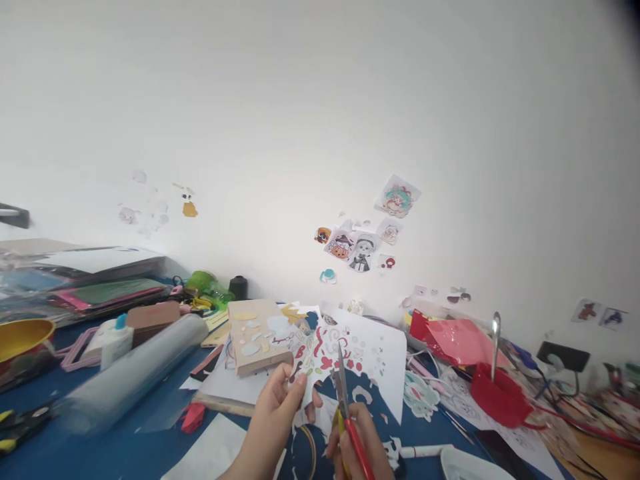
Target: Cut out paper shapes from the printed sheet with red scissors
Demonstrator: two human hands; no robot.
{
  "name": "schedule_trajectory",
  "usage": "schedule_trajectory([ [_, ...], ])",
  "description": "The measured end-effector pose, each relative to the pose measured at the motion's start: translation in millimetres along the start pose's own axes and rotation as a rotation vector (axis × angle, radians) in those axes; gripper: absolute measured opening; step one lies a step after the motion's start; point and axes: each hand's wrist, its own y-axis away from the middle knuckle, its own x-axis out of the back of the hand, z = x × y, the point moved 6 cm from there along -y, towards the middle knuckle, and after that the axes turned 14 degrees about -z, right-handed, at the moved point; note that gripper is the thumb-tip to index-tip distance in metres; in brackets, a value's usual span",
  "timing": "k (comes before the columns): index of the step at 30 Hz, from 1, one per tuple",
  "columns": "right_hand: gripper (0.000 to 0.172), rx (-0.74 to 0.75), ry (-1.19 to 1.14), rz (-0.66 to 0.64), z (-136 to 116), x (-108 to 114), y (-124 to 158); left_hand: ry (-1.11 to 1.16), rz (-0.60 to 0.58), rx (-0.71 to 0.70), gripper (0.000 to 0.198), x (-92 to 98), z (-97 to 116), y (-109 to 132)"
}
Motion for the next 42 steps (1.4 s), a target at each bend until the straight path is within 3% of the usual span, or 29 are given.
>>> schedule_trajectory([
  [7, 0.047, -0.005, 0.011, -0.018, -6, 4, -1, -0.111, -0.095, 0.002, 0.037, -0.9, -4, -3],
  [14, 0.044, 0.028, 0.066, 0.028, -8, 5, 1, -0.187, -0.054, 0.045, 0.036, 7.6, -8, -2],
  [23, 0.044, 0.109, 0.040, -0.011, -11, 2, 2, -0.379, 0.202, 0.195, 0.036, 28.5, -15, 10],
  [27, 0.041, 0.128, 0.048, -0.005, -10, 2, 3, -0.388, 0.242, 0.147, 0.040, 28.0, -10, 13],
  [36, 0.044, 0.105, 0.002, 0.002, -10, 6, 1, -0.468, -0.116, 0.143, 0.057, -3.7, 5, 11],
  [42, 0.046, 0.135, 0.020, -0.004, -11, 4, 1, -0.520, -0.102, 0.136, 0.060, -3.3, 7, 9],
])
